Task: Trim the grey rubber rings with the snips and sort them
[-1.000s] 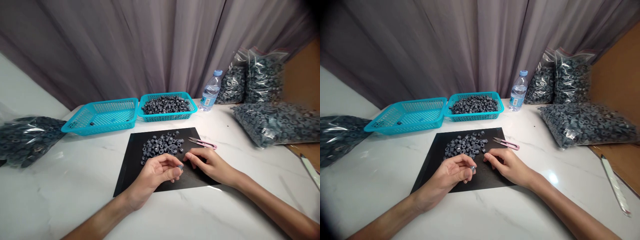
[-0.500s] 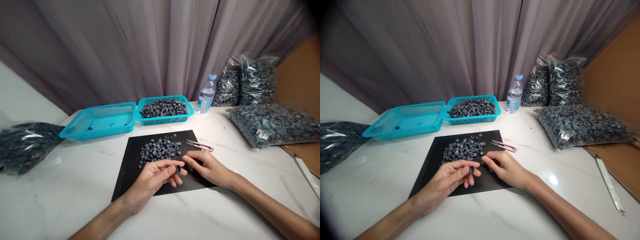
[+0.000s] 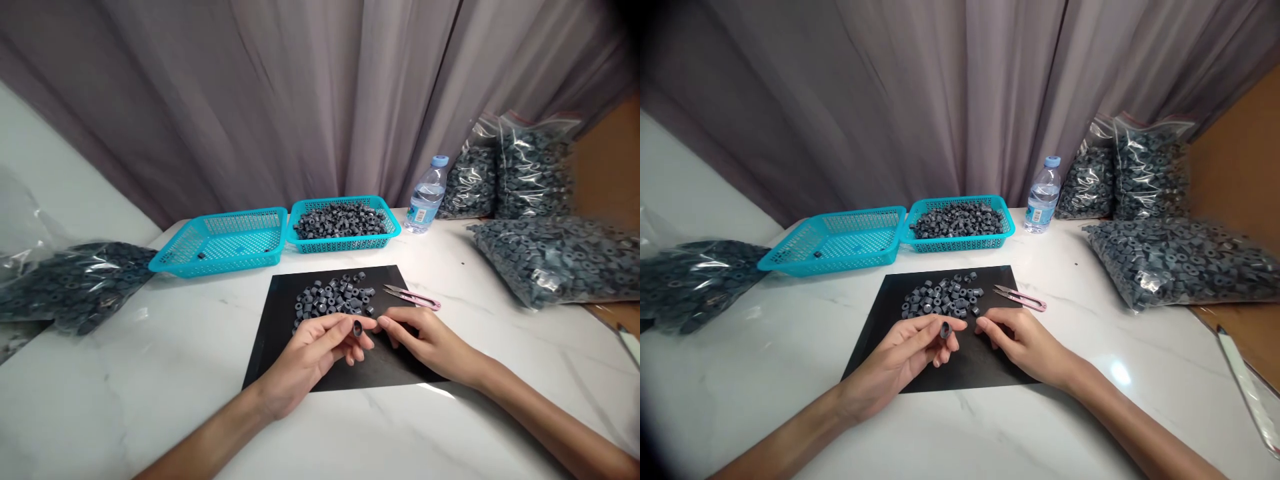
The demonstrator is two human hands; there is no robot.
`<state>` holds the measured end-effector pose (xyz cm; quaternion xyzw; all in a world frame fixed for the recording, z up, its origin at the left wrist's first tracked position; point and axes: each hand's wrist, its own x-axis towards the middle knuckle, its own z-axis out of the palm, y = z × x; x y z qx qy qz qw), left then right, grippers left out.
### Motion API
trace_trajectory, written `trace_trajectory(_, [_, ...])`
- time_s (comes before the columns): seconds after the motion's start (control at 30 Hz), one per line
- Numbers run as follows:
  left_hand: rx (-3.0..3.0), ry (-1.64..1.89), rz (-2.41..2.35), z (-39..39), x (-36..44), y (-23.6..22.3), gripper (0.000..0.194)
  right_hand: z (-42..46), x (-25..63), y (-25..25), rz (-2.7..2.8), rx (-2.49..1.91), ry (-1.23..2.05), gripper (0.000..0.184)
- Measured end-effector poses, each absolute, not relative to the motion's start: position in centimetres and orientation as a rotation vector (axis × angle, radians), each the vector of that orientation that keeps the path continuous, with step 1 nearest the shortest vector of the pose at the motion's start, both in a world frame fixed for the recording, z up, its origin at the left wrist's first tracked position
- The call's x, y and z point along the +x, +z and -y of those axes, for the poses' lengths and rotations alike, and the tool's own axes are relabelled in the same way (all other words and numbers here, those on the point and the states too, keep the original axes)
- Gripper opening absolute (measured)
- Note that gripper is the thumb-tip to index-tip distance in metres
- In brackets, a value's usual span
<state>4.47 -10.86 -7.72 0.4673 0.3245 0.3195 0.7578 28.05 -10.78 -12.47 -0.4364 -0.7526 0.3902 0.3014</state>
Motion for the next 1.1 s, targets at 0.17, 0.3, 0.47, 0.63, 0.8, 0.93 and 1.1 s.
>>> trace_trajectory(0.17, [1.009, 0.667, -0.679, 11.2, 4.6, -7.7, 0.028, 10.8, 28.0, -12.4, 2.003, -1.156, 1.013, 0.046])
trace_trajectory(0.3, [1.007, 0.640, -0.670, 11.3, 4.6, -7.9, 0.030, 10.8, 28.0, -12.4, 2.009, -1.157, 1.017, 0.046])
trace_trajectory(0.47, [1.010, 0.614, -0.681, 11.5, 4.6, -8.5, 0.031, 10.8, 28.1, -12.5, 2.007, -1.158, 1.041, 0.045])
trace_trajectory(0.63, [1.260, 0.681, -0.826, 10.5, 3.7, -6.4, 0.031, 10.8, 28.1, -12.5, 1.997, -1.165, 1.051, 0.044])
trace_trajectory(0.8, [1.984, 1.234, -1.371, 5.5, -1.6, -3.9, 0.026, 10.8, 27.8, -12.7, 2.016, -1.165, 1.090, 0.043])
trace_trajectory(0.93, [2.247, 1.556, -1.883, 1.0, -7.3, -5.2, 0.023, 10.9, 27.5, -12.8, 2.048, -1.160, 1.034, 0.043])
trace_trajectory(1.1, [2.359, 1.385, -1.997, -1.0, -10.5, -7.6, 0.023, 10.8, 27.3, -12.8, 2.068, -1.165, 1.025, 0.041])
